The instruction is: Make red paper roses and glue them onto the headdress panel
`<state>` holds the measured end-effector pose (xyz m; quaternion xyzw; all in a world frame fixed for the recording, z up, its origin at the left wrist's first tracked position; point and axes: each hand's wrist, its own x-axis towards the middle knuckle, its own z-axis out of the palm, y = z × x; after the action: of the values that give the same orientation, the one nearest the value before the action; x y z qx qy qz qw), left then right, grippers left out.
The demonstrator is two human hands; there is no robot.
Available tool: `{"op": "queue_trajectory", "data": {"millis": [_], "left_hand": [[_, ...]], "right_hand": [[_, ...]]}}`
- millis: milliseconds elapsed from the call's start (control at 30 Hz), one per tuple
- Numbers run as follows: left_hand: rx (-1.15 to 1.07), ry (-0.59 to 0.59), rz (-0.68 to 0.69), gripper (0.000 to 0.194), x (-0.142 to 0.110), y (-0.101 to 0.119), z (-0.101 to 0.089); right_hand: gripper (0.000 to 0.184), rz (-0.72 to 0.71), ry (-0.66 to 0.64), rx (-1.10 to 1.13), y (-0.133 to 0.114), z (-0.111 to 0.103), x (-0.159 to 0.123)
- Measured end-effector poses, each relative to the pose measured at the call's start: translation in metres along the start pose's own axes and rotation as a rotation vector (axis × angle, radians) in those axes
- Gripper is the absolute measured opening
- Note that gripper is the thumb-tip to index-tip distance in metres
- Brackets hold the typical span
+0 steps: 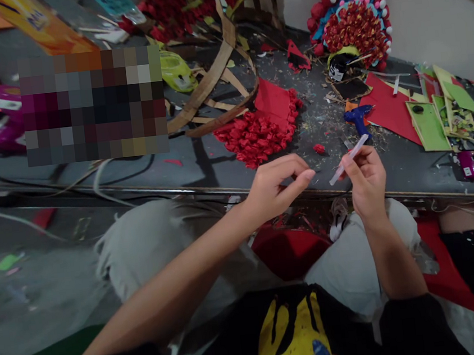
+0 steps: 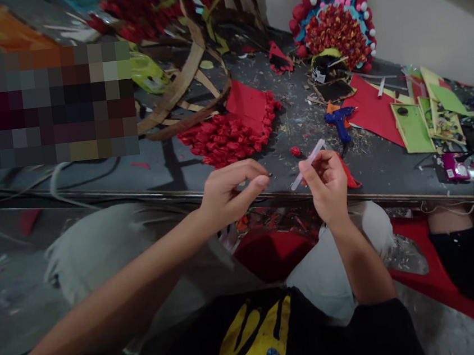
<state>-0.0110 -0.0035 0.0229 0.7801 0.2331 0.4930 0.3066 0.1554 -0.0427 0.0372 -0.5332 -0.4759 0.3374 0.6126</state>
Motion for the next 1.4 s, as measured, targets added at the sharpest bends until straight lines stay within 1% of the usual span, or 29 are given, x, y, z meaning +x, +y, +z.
{"op": "queue_trajectory", "data": {"millis": [67, 133, 200, 300, 367, 433, 467, 500, 533, 567, 600, 633, 700, 767, 800, 833, 867, 900, 933, 967, 1000, 1100, 1200, 1300, 1400], "left_hand": [[-0.028, -0.163, -0.012, 0.023, 0.0, -0.003, 0.0], [-0.049, -0.338, -0.011, 0.02, -0.001, -0.006, 0.0], [-0.055, -0.463, -0.002, 0.019, -0.002, -0.007, 0.002], [-0.009, -0.559, 0.004, 0.014, -0.004, -0.006, 0.006], [0.081, -0.618, 0.002, 0.012, -0.005, -0.004, 0.009], [0.178, -0.676, 0.008, 0.006, -0.007, 0.001, 0.009], [0.222, -0.684, 0.011, 0.012, -0.008, 0.004, 0.005], [0.26, -0.667, 0.008, 0.019, -0.01, 0.008, -0.001], [0.299, -0.626, 0.0, 0.025, -0.014, 0.012, -0.011], [0.338, -0.557, -0.027, 0.026, -0.018, 0.016, -0.024], [0.376, -0.459, -0.068, 0.025, -0.023, 0.018, -0.041], [0.425, -0.329, -0.112, 0.023, -0.029, 0.02, -0.06], [0.579, -0.012, -0.215, 0.019, -0.045, 0.016, -0.103], [0.822, 0.318, -0.372, 0.015, -0.062, 0.002, -0.147], [0.914, 0.402, -0.467, 0.012, -0.071, -0.007, -0.167], [0.971, 0.485, -0.513, 0.011, -0.079, -0.017, -0.185], [0.98, 0.472, -0.576, 0.011, -0.086, -0.027, -0.2], [0.998, 0.505, -0.573, 0.015, -0.093, -0.037, -0.212], [1.0, 0.469, -0.567, 0.017, -0.098, -0.046, -0.221], [0.997, 0.413, -0.571, 0.018, -0.102, -0.052, -0.226], [0.997, 0.391, -0.589, 0.02, -0.106, -0.057, -0.229], [1.006, 0.338, -0.649, 0.018, -0.11, -0.064, -0.227], [1.043, 0.325, -0.717, 0.025, -0.105, -0.067, -0.222], [1.075, 0.309, -0.795, 0.038, -0.09, -0.077, -0.221], [1.087, 0.246, -0.905, 0.057, -0.066, -0.092, -0.218]], "right_hand": [[0.023, -0.008, 0.018, 0.0, 0.0, -0.003, 0.002], [0.024, -0.02, 0.043, 0.011, -0.002, -0.007, 0.005], [0.023, -0.037, 0.08, 0.032, -0.003, -0.012, 0.008], [0.022, -0.06, 0.124, 0.046, -0.005, -0.017, 0.011], [0.022, -0.058, 0.135, 0.037, -0.005, -0.02, 0.012], [0.024, -0.044, 0.143, 0.03, -0.005, -0.022, 0.011], [0.025, -0.037, 0.147, 0.031, -0.006, -0.023, 0.01], [0.025, -0.034, 0.15, 0.034, -0.007, -0.024, 0.008], [0.025, -0.034, 0.149, 0.038, -0.008, -0.025, 0.005], [0.025, -0.037, 0.15, 0.041, -0.01, -0.027, 0.002], [0.024, -0.039, 0.148, 0.043, -0.011, -0.029, -0.001], [0.023, -0.038, 0.14, 0.042, -0.013, -0.032, -0.004], [0.021, -0.024, 0.122, 0.037, -0.012, -0.037, -0.009], [0.021, -0.007, 0.11, 0.033, -0.005, -0.042, -0.011], [0.021, 0.003, 0.112, 0.029, 0.0, -0.044, -0.01], [0.022, 0.016, 0.126, 0.021, 0.007, -0.046, -0.009], [0.023, 0.036, 0.147, 0.007, 0.014, -0.048, -0.007], [0.024, 0.061, 0.169, -0.012, 0.02, -0.05, -0.005], [0.024, 0.083, 0.189, -0.029, 0.026, -0.052, -0.003], [0.025, 0.098, 0.205, -0.038, 0.03, -0.055, -0.001], [0.026, 0.105, 0.216, -0.036, 0.032, -0.058, 0.0], [0.027, 0.087, 0.243, 0.009, 0.032, -0.068, 0.002], [0.029, 0.078, 0.269, 0.038, 0.03, -0.074, 0.002], [0.028, 0.097, 0.278, 0.063, 0.036, -0.078, -0.001], [0.026, 0.075, 0.304, 0.064, 0.049, -0.083, -0.006]]}}
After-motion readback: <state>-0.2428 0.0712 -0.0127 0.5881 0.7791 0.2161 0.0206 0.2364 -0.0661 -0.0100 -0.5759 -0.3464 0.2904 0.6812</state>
